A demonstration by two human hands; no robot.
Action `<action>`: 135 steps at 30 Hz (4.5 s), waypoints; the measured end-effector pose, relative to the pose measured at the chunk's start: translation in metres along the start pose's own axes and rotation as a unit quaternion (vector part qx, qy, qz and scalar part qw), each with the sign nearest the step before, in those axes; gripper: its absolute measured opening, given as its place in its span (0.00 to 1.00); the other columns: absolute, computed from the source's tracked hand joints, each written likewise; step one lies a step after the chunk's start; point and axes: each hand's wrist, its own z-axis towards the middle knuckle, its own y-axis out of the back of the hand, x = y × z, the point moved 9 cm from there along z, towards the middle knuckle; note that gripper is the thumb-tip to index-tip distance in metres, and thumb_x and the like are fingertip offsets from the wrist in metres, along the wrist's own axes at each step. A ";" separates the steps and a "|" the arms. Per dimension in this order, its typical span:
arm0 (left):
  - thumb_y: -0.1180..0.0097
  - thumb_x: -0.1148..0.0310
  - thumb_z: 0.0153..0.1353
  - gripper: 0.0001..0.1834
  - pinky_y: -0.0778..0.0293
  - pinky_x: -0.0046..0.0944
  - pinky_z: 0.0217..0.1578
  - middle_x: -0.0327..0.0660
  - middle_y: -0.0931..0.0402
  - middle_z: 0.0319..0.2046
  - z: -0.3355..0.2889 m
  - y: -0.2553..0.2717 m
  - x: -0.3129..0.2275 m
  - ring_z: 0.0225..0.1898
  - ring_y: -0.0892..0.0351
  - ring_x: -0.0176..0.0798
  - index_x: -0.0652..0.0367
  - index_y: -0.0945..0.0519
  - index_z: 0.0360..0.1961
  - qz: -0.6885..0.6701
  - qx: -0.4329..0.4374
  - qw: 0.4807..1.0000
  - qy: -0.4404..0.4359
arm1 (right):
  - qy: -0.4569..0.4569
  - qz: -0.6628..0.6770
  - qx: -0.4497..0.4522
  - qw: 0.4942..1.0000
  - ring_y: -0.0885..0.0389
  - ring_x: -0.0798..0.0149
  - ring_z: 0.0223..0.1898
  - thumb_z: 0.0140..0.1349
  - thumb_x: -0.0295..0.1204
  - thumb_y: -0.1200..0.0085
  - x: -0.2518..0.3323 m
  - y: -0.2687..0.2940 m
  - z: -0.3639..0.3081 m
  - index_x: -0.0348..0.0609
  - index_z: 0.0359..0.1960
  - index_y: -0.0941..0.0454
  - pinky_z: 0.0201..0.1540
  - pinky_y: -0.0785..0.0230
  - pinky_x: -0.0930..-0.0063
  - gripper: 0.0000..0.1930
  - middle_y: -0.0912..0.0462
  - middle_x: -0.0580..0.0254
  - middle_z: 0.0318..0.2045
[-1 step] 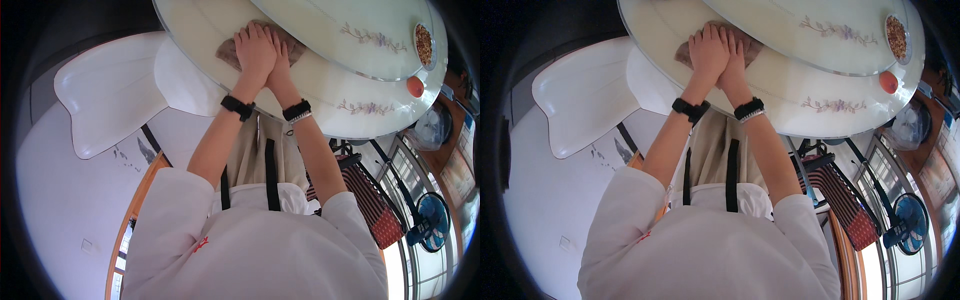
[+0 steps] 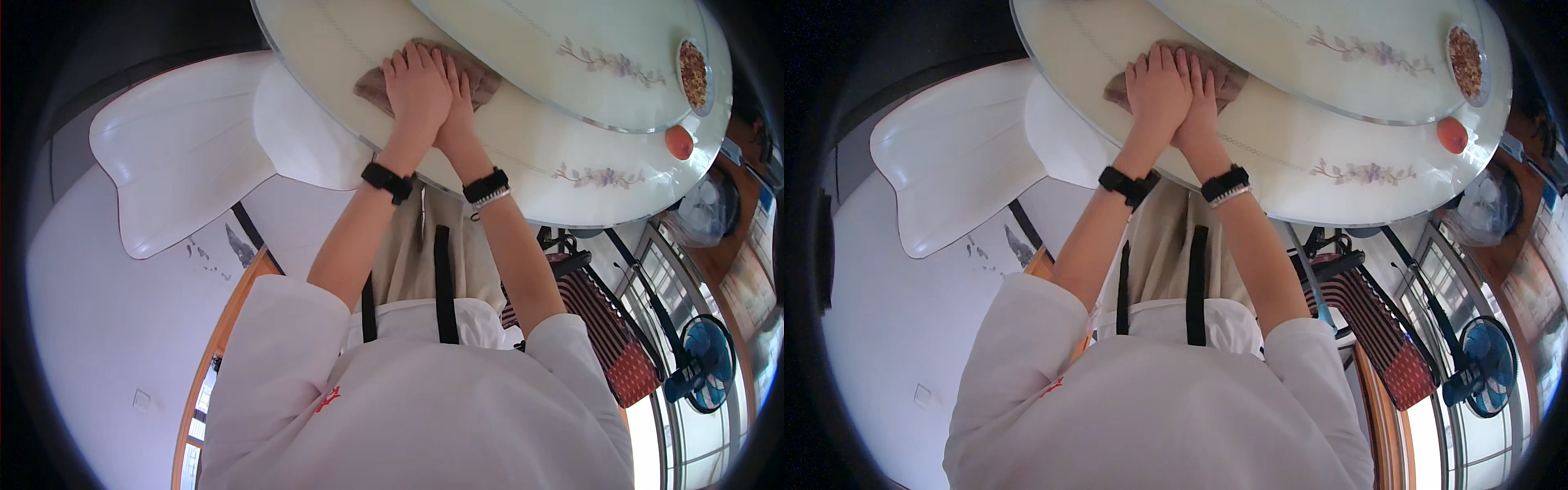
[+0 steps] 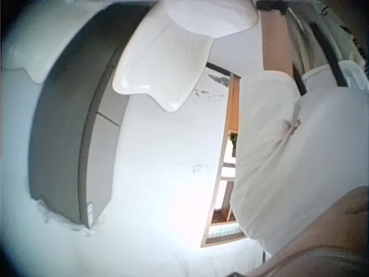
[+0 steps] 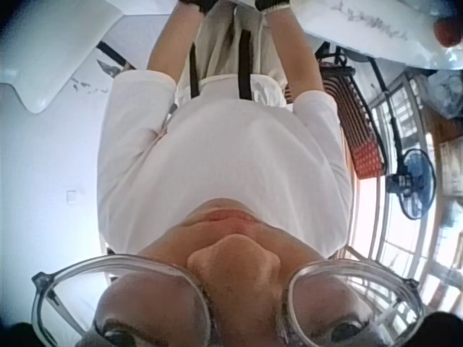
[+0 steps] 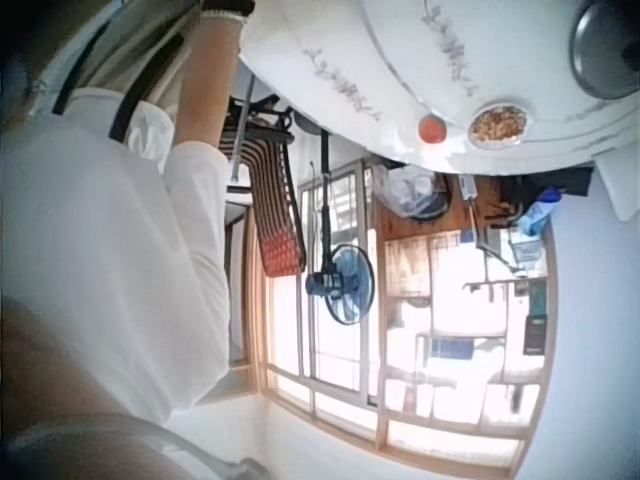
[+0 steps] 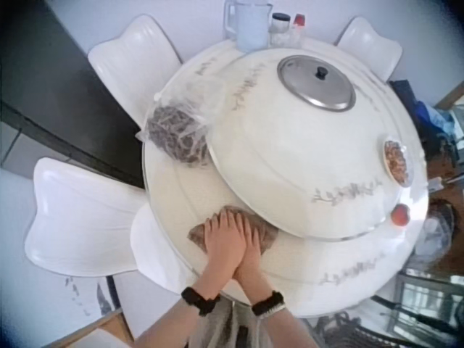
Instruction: The recorder uses a cloth to wipe down a rotating glass dining table in a domestic setting.
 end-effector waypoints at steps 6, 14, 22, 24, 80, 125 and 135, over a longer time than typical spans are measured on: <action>0.58 0.59 0.56 0.23 0.45 0.52 0.55 0.49 0.33 0.52 -0.031 0.006 -0.002 0.53 0.36 0.52 0.63 0.28 0.48 0.013 0.056 0.998 -0.004 | -0.006 0.030 0.059 0.998 0.60 0.51 0.66 0.48 0.49 0.51 0.015 0.000 -0.033 0.48 0.65 0.55 0.63 0.61 0.54 0.43 0.55 0.58 0.65; 0.58 0.45 0.57 0.32 0.49 0.57 0.56 0.51 0.37 0.55 -0.008 0.002 -0.007 0.56 0.40 0.55 0.63 0.30 0.51 -0.003 0.033 0.999 -0.010 | 0.006 -0.003 0.010 1.000 0.59 0.50 0.66 0.50 0.50 0.52 0.007 -0.002 -0.021 0.51 0.64 0.49 0.63 0.61 0.52 0.39 0.53 0.56 0.65; 0.63 0.38 0.56 0.39 0.52 0.64 0.55 0.46 0.40 0.58 0.035 -0.016 -0.003 0.58 0.43 0.56 0.60 0.36 0.56 -0.012 0.040 0.999 -0.009 | -0.003 0.017 -0.114 0.993 0.49 0.54 0.63 0.49 0.49 0.51 -0.011 0.006 0.022 0.49 0.60 0.42 0.61 0.56 0.53 0.36 0.46 0.58 0.63; 0.63 0.37 0.56 0.39 0.53 0.66 0.55 0.45 0.41 0.59 0.042 -0.019 -0.001 0.58 0.44 0.56 0.58 0.37 0.58 -0.018 0.051 0.999 -0.007 | -0.014 0.009 -0.116 0.993 0.47 0.55 0.62 0.50 0.48 0.50 -0.010 0.007 0.028 0.49 0.60 0.41 0.60 0.55 0.53 0.35 0.44 0.59 0.62; 0.68 0.46 0.61 0.35 0.58 0.58 0.59 0.51 0.46 0.60 -0.048 -0.019 -0.048 0.62 0.50 0.53 0.66 0.39 0.57 -0.099 0.082 0.989 -0.072 | 0.012 0.017 -0.045 0.999 0.49 0.58 0.64 0.54 0.38 0.56 -0.060 0.023 -0.047 0.51 0.61 0.44 0.62 0.55 0.54 0.30 0.47 0.63 0.63; 0.55 0.60 0.62 0.22 0.28 0.36 0.44 0.49 0.27 0.43 0.057 -0.056 0.039 0.43 0.25 0.41 0.69 0.32 0.49 -0.684 0.069 0.660 0.301 | -0.360 0.456 -0.199 0.790 0.32 0.50 0.51 0.64 0.34 0.60 -0.232 0.031 -0.212 0.33 0.48 0.33 0.54 0.41 0.68 0.17 0.28 0.46 0.48; 0.50 0.68 0.60 0.13 0.27 0.37 0.45 0.44 0.28 0.38 0.086 -0.077 0.075 0.41 0.26 0.39 0.68 0.30 0.40 -0.715 0.127 0.605 0.327 | -0.277 0.333 -0.384 0.815 0.36 0.52 0.54 0.61 0.34 0.56 -0.285 0.115 -0.158 0.33 0.56 0.41 0.56 0.45 0.66 0.24 0.35 0.45 0.53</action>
